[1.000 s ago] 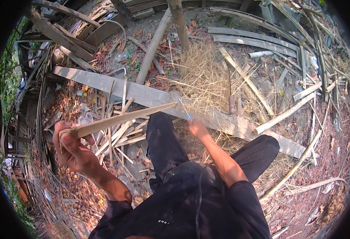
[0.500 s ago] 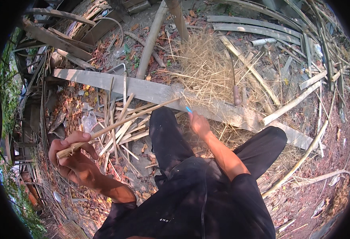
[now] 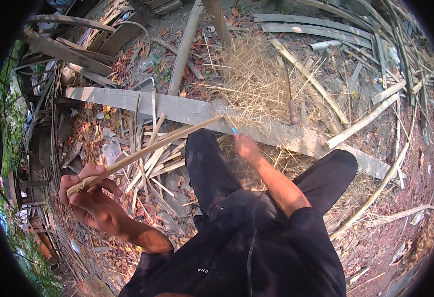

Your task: The person sits on the ground and uses a blue utility knife to shave thin strips from a piece of bamboo. They repeatedly scrape the knife along the bamboo to create fine shavings, occasionally switching to a metal rod to split the bamboo further.

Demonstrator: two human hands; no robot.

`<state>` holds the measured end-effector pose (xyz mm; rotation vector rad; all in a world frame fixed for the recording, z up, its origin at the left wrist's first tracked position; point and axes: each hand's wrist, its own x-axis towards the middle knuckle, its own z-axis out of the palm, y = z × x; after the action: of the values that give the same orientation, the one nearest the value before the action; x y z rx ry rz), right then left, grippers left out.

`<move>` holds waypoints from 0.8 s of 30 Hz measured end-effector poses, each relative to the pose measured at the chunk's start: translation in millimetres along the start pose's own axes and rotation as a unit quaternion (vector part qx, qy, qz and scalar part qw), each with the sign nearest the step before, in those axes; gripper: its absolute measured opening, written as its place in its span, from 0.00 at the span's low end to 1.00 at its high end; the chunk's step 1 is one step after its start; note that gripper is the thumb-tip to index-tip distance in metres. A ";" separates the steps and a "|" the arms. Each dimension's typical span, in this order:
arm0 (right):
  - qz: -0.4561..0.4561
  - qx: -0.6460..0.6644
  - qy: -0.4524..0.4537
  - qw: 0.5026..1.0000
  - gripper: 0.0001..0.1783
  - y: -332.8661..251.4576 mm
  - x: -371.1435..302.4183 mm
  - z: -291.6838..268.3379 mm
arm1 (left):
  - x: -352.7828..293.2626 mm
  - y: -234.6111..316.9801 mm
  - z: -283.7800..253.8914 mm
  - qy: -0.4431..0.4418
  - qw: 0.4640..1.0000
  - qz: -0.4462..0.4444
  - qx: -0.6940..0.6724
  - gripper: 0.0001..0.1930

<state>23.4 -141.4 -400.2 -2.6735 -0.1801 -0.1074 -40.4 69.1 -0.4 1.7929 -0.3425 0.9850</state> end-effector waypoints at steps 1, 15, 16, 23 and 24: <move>-0.067 0.025 0.058 0.996 0.16 5.0 -2.4 6.7 | -0.8 -0.3 -1.2 0.019 1.000 -0.017 0.018 0.21; 0.065 0.221 -0.021 0.973 0.15 -23.1 20.6 -31.3 | 5.1 -20.7 -17.7 0.075 0.996 -0.050 -0.014 0.22; 0.016 0.187 -0.014 0.982 0.15 -22.8 23.6 -27.5 | 4.1 -20.8 -17.3 0.073 0.996 -0.052 -0.012 0.22; 0.104 0.073 -0.093 0.987 0.28 -16.3 16.9 -4.0 | -7.1 -8.2 -8.2 0.060 0.998 -0.024 0.003 0.23; 0.112 0.044 -0.099 0.988 0.28 -13.9 13.4 -0.5 | -8.5 -5.9 -7.4 0.055 0.998 -0.028 -0.010 0.23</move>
<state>34.6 -127.9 -392.2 -2.5923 0.0543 0.2316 -45.4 76.4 -9.4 1.7132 -0.2308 1.0327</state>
